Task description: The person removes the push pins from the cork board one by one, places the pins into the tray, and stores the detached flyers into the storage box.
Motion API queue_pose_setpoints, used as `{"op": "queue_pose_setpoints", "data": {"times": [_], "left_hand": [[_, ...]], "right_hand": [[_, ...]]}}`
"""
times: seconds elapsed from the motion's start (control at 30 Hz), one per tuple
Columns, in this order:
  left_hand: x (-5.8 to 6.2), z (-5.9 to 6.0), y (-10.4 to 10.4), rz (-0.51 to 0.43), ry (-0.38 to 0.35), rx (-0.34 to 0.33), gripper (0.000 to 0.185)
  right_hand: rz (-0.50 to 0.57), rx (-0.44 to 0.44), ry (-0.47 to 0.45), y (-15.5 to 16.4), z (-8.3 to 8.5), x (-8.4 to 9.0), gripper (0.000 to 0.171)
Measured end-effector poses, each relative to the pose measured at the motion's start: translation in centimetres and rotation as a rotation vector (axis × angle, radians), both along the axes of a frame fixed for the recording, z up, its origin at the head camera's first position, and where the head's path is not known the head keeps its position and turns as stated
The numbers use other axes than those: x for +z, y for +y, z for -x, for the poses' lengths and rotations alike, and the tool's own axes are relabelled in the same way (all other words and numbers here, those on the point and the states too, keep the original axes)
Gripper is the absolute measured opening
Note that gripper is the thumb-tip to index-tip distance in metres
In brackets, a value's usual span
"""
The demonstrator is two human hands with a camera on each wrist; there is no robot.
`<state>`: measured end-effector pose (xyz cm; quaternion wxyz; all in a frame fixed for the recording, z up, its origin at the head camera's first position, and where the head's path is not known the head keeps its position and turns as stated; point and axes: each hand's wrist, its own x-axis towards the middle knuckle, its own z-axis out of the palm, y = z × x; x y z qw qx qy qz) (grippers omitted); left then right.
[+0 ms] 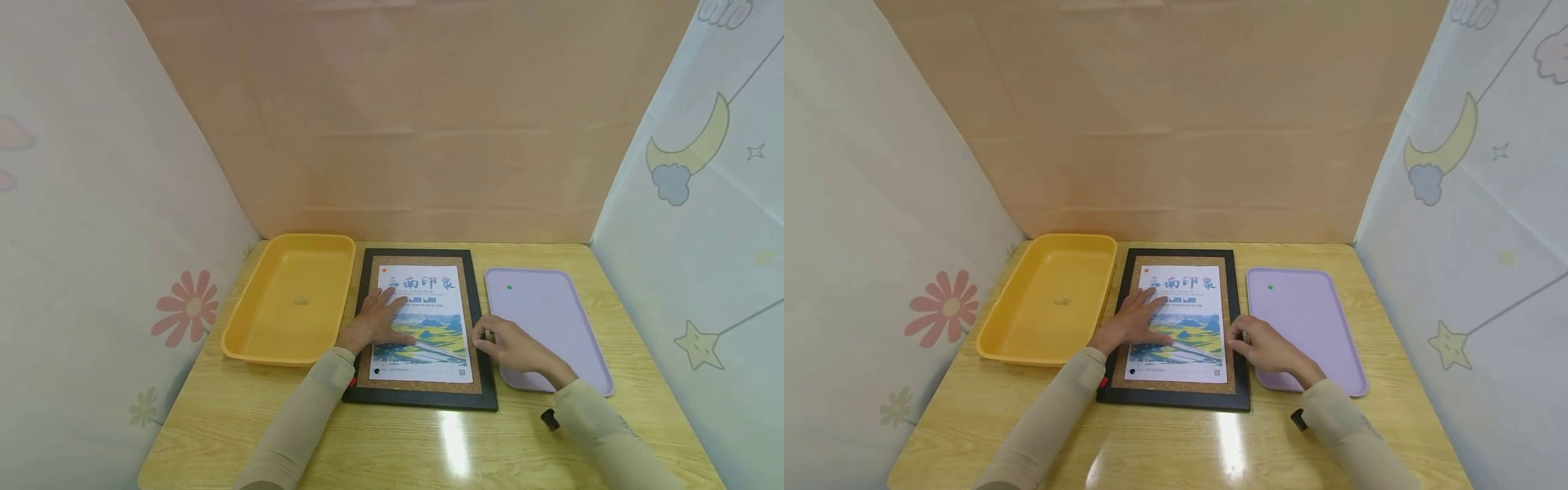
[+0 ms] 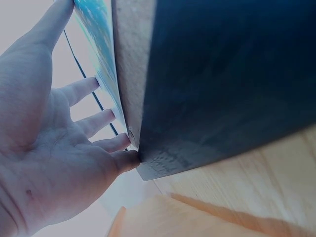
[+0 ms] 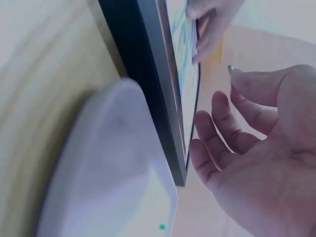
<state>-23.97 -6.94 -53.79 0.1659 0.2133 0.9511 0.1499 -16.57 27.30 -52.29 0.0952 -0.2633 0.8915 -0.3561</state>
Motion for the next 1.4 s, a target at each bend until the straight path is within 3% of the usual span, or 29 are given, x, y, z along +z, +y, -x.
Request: {"op": "queue_pose_setpoints", "data": {"times": [0.2, 0.43, 0.7, 1.4], "left_hand": [[0.1, -0.1, 0.0, 0.011, 0.008, 0.001, 0.109], [0.0, -0.1, 0.0, 0.005, 0.006, 0.001, 0.110], [0.0, -0.1, 0.0, 0.006, 0.004, 0.007, 0.110], [0.2, -0.1, 0.0, -0.004, 0.007, 0.001, 0.109]], "right_hand": [[-0.002, -0.095, 0.103, 2.1, 0.9, 0.3, 0.011], [-0.016, -0.208, 0.093, 4.4, 2.1, 0.6, 0.008], [-0.005, -0.253, 0.134, 6.2, 3.5, 0.7, 0.010], [-0.075, -0.424, 0.072, 8.9, 6.6, -0.6, 0.018]]}}
